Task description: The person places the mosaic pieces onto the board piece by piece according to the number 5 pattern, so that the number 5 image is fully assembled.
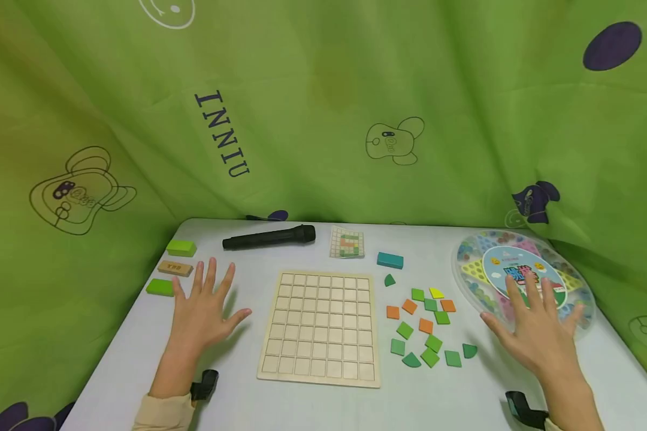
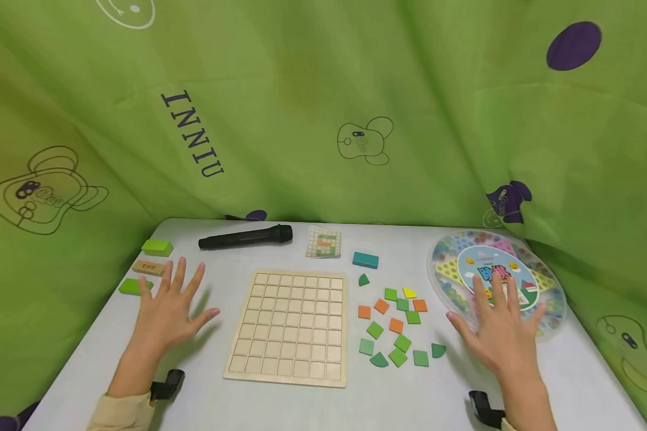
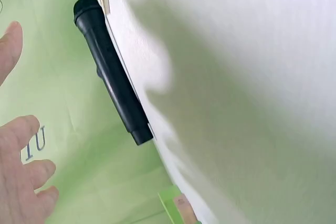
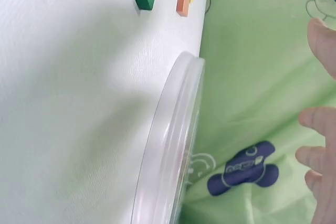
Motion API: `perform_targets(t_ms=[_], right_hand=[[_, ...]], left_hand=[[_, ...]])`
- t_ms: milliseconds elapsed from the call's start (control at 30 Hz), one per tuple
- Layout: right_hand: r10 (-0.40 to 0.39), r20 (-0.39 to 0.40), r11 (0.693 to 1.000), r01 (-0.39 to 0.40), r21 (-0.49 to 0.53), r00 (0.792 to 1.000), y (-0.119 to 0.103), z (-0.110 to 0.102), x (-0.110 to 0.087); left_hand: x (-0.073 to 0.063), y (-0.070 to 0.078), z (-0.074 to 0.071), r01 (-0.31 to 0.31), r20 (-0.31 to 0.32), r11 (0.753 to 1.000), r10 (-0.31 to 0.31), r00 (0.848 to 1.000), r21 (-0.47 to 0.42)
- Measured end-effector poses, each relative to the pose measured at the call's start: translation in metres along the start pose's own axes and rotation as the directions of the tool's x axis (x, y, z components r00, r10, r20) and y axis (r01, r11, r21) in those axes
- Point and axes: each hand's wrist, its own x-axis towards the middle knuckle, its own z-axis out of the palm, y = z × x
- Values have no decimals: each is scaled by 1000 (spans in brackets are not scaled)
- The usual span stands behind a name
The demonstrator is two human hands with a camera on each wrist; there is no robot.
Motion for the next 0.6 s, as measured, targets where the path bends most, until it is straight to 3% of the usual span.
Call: perform_targets(t_ms=[167, 333, 467, 600], right_hand=[[-83, -44, 995, 85, 42, 996, -7, 4, 5], [-179, -69, 957, 190, 218, 981, -22, 14, 15], [-190, -31, 920, 188, 344, 981, -38, 20, 26], [-216, 27, 885, 184, 427, 976, -57, 25, 39]], left_hand=[[2, 10, 3, -68, 56, 996, 71, 996, -54], [7, 27, 7, -186, 80, 971, 199, 977, -152], [11, 42, 11, -261, 82, 919, 296, 952, -295], [12, 51, 14, -256, 148, 834, 368, 918, -489]])
